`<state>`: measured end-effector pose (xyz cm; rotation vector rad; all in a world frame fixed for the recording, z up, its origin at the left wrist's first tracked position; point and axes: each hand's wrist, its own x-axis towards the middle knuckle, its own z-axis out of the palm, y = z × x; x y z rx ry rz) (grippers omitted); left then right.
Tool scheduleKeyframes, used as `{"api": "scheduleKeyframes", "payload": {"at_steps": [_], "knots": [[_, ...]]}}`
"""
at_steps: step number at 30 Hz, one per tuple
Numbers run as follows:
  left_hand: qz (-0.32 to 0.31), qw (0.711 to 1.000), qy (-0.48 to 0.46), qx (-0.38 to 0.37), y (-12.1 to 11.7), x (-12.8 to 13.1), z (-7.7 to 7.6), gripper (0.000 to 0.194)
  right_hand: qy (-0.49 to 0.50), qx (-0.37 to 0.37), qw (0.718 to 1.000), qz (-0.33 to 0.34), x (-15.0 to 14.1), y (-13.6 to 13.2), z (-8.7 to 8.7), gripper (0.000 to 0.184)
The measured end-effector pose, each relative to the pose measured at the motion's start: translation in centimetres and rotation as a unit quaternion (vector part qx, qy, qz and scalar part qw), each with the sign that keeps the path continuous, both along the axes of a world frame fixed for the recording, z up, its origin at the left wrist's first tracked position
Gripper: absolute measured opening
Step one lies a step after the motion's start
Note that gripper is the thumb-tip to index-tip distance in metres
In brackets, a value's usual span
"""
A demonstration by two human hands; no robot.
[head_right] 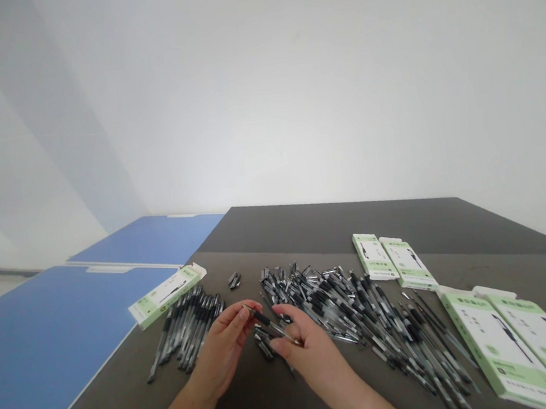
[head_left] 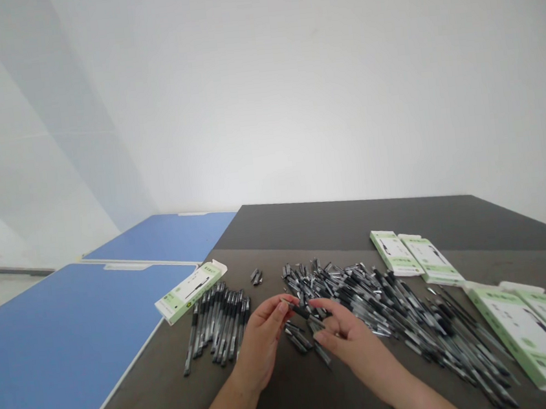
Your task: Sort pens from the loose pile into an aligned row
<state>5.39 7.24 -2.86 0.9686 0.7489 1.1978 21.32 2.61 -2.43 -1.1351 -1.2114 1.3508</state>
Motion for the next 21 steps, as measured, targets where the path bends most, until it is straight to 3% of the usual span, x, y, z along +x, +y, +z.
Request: {"api": "scheduleKeyframes", "payload": {"at_steps": [2,7,11,13,17,19,21], "knots": [[0.001,1.000,0.011,0.003,-0.1,0.0,0.0,0.019,0.010,0.000,1.000,-0.004,0.0,-0.1,0.0,0.041],[-0.009,1.000,0.006,0.007,-0.2,0.0,-0.1,0.021,0.104,-0.094,0.986,0.091,0.0,0.0,-0.7,0.039],[0.024,0.998,0.051,0.019,-0.2,0.1,-0.3,0.019,-0.054,0.042,0.997,-0.043,-0.2,0.4,-1.0,0.035],[0.023,0.998,0.058,0.023,-0.3,0.2,-0.2,0.019,-0.099,0.078,0.991,-0.049,-0.2,0.3,-0.9,0.027],[-0.005,0.999,0.036,0.014,-0.4,0.2,-0.1,0.020,0.018,-0.055,0.995,0.080,-0.3,-0.1,-0.9,0.040],[-0.004,0.999,0.044,0.016,-0.4,0.2,-0.1,0.020,0.006,-0.063,0.996,0.061,-0.4,0.0,-1.0,0.037],[0.010,0.998,0.065,0.022,-0.4,0.2,-0.2,0.020,-0.079,0.003,0.997,-0.017,-0.5,0.3,-1.0,0.029]]}}
